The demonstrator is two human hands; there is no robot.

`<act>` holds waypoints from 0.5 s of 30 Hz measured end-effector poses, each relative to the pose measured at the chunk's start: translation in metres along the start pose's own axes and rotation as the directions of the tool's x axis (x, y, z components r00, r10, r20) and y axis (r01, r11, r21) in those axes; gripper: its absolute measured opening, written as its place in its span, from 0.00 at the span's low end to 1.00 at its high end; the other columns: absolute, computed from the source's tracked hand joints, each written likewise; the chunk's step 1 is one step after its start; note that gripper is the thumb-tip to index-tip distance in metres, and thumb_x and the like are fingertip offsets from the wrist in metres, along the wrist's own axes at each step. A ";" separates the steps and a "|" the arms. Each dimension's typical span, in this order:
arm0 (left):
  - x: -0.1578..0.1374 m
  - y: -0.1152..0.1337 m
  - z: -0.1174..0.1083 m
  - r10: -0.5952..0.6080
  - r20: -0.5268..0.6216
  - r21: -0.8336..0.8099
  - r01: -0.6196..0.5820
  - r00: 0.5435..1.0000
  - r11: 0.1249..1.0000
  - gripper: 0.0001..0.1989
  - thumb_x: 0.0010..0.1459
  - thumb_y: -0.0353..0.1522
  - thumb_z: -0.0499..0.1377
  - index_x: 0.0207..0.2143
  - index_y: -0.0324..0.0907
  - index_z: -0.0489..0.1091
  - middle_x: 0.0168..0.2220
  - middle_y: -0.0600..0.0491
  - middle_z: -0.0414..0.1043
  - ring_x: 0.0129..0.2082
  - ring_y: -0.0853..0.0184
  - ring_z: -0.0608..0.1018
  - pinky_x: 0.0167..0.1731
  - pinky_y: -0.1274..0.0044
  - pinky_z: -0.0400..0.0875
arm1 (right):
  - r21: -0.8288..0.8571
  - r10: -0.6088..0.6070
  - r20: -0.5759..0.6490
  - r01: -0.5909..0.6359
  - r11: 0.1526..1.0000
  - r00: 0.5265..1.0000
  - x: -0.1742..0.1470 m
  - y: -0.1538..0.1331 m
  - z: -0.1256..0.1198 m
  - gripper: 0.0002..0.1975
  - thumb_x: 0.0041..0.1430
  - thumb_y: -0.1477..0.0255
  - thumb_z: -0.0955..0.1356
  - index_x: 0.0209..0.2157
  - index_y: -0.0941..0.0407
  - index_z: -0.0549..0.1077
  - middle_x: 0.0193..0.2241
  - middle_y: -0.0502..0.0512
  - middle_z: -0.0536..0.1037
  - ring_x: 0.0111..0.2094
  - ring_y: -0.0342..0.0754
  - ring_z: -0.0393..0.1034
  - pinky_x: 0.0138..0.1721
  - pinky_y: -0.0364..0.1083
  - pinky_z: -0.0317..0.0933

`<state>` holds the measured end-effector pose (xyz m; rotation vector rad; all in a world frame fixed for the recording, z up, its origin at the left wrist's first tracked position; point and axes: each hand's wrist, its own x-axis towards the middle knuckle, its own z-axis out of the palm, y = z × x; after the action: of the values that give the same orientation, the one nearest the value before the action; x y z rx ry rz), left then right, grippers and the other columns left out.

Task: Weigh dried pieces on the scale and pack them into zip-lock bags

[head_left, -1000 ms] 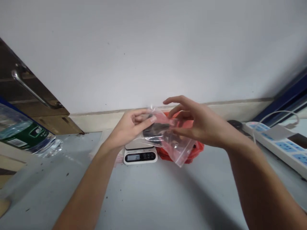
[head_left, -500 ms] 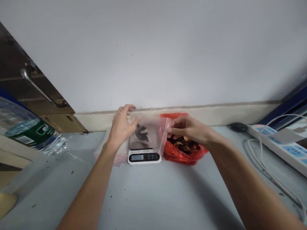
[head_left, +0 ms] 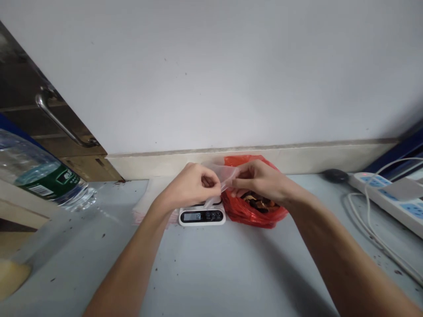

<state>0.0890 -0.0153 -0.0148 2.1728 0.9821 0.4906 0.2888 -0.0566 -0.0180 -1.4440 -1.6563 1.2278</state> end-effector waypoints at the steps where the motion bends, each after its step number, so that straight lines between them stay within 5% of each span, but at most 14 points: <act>1: 0.000 0.000 -0.002 -0.003 -0.052 -0.003 0.003 0.999 1.000 0.08 0.48 0.30 0.57 0.19 0.41 0.73 0.18 0.58 0.68 0.21 0.71 0.67 0.22 0.78 0.58 | -0.033 0.027 -0.017 -0.028 0.999 0.999 -0.001 0.000 -0.001 0.14 0.46 0.61 0.74 0.18 0.56 0.72 0.19 0.49 0.73 0.22 0.43 0.64 0.26 0.44 0.56; 5: 0.000 -0.001 -0.010 -0.013 -0.366 -0.001 0.014 0.931 1.000 0.07 0.48 0.30 0.58 0.20 0.40 0.74 0.22 0.55 0.75 0.25 0.68 0.74 0.27 0.78 0.67 | -0.131 0.023 -0.235 -0.056 0.990 0.972 -0.004 -0.004 -0.002 0.14 0.46 0.64 0.73 0.19 0.54 0.66 0.18 0.46 0.68 0.22 0.43 0.63 0.26 0.43 0.56; 7: -0.001 0.001 -0.008 0.025 -0.415 0.043 -0.008 0.909 0.999 0.08 0.49 0.30 0.58 0.21 0.41 0.75 0.23 0.54 0.77 0.25 0.68 0.75 0.28 0.77 0.68 | -0.230 -0.141 -0.424 0.044 0.972 0.895 -0.004 -0.007 0.004 0.11 0.48 0.70 0.71 0.21 0.53 0.64 0.22 0.47 0.71 0.26 0.44 0.65 0.29 0.44 0.59; 9: -0.002 0.006 -0.001 0.104 -0.415 0.121 -0.059 0.904 0.991 0.08 0.50 0.29 0.58 0.21 0.41 0.75 0.22 0.55 0.76 0.24 0.69 0.74 0.28 0.77 0.68 | -0.355 -0.310 -0.484 0.140 0.924 0.818 -0.005 -0.010 0.013 0.05 0.49 0.76 0.67 0.23 0.53 0.68 0.29 0.51 0.75 0.31 0.45 0.69 0.33 0.44 0.60; 11: -0.002 0.013 0.009 0.213 -0.445 0.210 -0.129 0.870 0.969 0.08 0.52 0.28 0.57 0.22 0.42 0.73 0.22 0.56 0.75 0.23 0.69 0.73 0.29 0.77 0.69 | -0.438 -0.341 -0.397 0.150 0.886 0.852 -0.006 -0.011 0.021 0.07 0.52 0.76 0.65 0.23 0.54 0.71 0.29 0.52 0.76 0.32 0.46 0.69 0.31 0.44 0.59; 15: -0.003 0.022 0.017 0.391 -0.520 0.309 -0.260 0.759 0.915 0.09 0.56 0.29 0.56 0.24 0.45 0.72 0.24 0.55 0.76 0.27 0.68 0.75 0.34 0.76 0.71 | -0.411 -0.195 -0.218 0.092 0.907 0.956 -0.009 -0.007 0.024 0.02 0.52 0.72 0.69 0.30 0.53 0.75 0.24 0.49 0.73 0.25 0.45 0.65 0.25 0.44 0.57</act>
<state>0.1073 -0.0354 -0.0110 2.4682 0.9866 1.3306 0.2668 -0.0712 -0.0190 -1.6010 -1.8603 0.6104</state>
